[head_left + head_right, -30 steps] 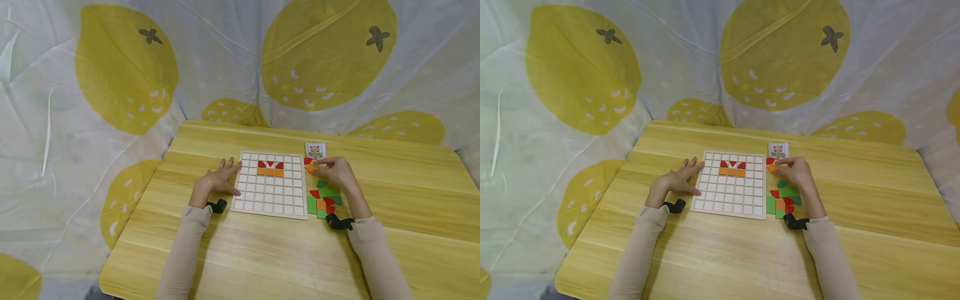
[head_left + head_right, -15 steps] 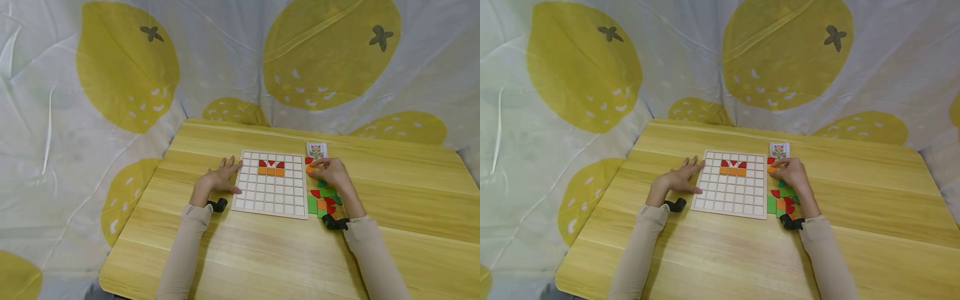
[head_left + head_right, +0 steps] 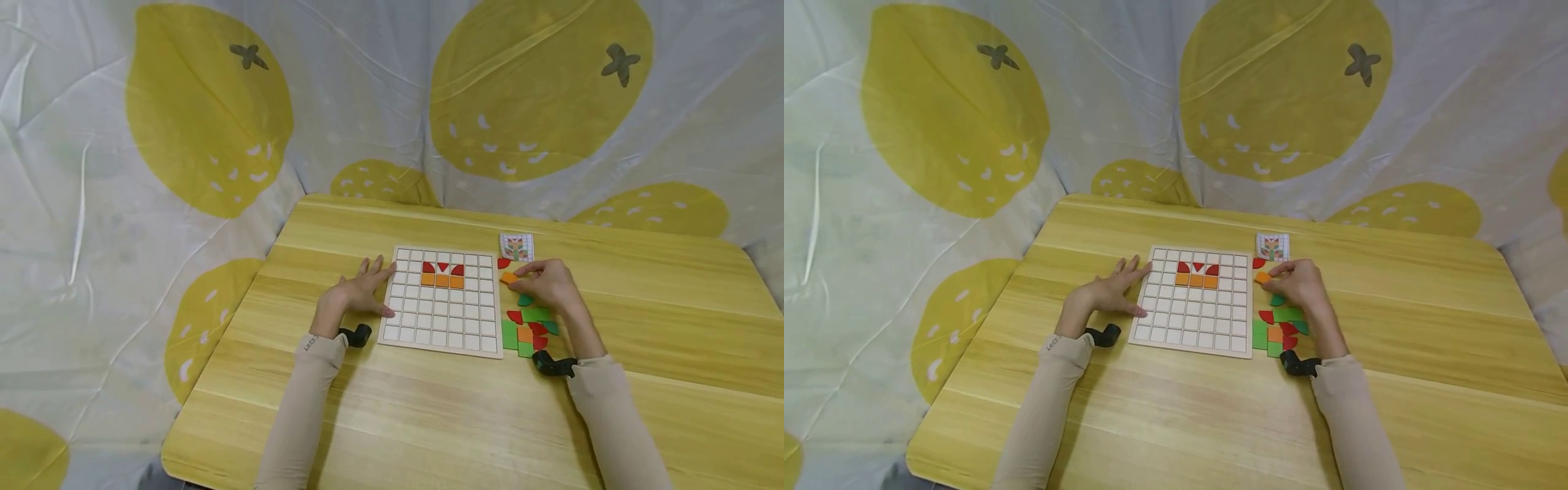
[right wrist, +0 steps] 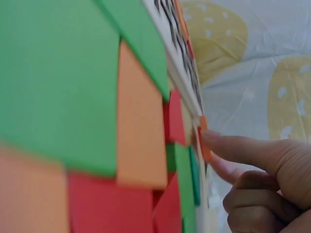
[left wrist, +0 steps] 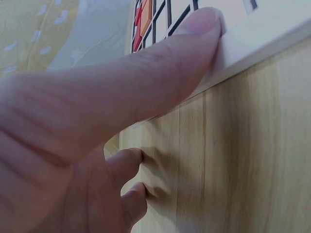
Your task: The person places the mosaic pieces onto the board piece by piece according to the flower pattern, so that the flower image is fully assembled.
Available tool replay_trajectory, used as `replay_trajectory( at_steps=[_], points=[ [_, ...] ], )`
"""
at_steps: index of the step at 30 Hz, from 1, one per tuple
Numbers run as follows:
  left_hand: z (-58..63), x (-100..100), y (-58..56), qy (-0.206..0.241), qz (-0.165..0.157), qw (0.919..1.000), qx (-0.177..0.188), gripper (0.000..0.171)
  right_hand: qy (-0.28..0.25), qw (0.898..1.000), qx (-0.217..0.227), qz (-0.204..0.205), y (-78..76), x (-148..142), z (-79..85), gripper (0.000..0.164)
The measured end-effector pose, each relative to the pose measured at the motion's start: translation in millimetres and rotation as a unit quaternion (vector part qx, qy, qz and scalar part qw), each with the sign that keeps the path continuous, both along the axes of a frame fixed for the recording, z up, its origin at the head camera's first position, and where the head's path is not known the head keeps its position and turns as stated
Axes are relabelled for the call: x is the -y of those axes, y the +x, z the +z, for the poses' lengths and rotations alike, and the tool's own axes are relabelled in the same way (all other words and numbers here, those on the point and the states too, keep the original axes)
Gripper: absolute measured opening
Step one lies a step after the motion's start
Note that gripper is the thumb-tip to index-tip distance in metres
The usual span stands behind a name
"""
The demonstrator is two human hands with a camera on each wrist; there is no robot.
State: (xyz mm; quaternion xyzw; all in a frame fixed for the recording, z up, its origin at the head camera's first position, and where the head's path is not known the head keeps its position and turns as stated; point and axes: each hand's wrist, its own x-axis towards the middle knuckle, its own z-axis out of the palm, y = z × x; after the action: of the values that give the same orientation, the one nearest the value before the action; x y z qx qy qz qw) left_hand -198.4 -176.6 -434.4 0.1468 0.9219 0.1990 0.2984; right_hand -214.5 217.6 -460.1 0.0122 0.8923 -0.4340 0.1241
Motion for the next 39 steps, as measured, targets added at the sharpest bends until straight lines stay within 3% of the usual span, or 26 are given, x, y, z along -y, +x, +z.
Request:
replay_trajectory(
  at_steps=[6,16,22,39],
  points=[
    [-0.6,0,-0.6,0.0,0.002,1.0,-0.004,0.104,-0.055,0.997,-0.008,0.055,0.4,30,3.9,0.033],
    [-1.4,-1,0.2,0.0,0.0,1.0,-0.005,0.104,-0.05,0.993,-0.021,0.109,8.7,84,-0.7,0.026],
    [-1.6,-2,0.1,-0.003,-0.003,1.0,-0.005,0.104,-0.026,0.992,-0.039,0.113,8.5,100,-4.2,0.028],
    [1.4,-2,-0.1,-0.005,-0.001,1.0,-0.007,0.104,-0.041,0.993,-0.036,0.106,10.6,104,-9.4,0.022]
  ],
)
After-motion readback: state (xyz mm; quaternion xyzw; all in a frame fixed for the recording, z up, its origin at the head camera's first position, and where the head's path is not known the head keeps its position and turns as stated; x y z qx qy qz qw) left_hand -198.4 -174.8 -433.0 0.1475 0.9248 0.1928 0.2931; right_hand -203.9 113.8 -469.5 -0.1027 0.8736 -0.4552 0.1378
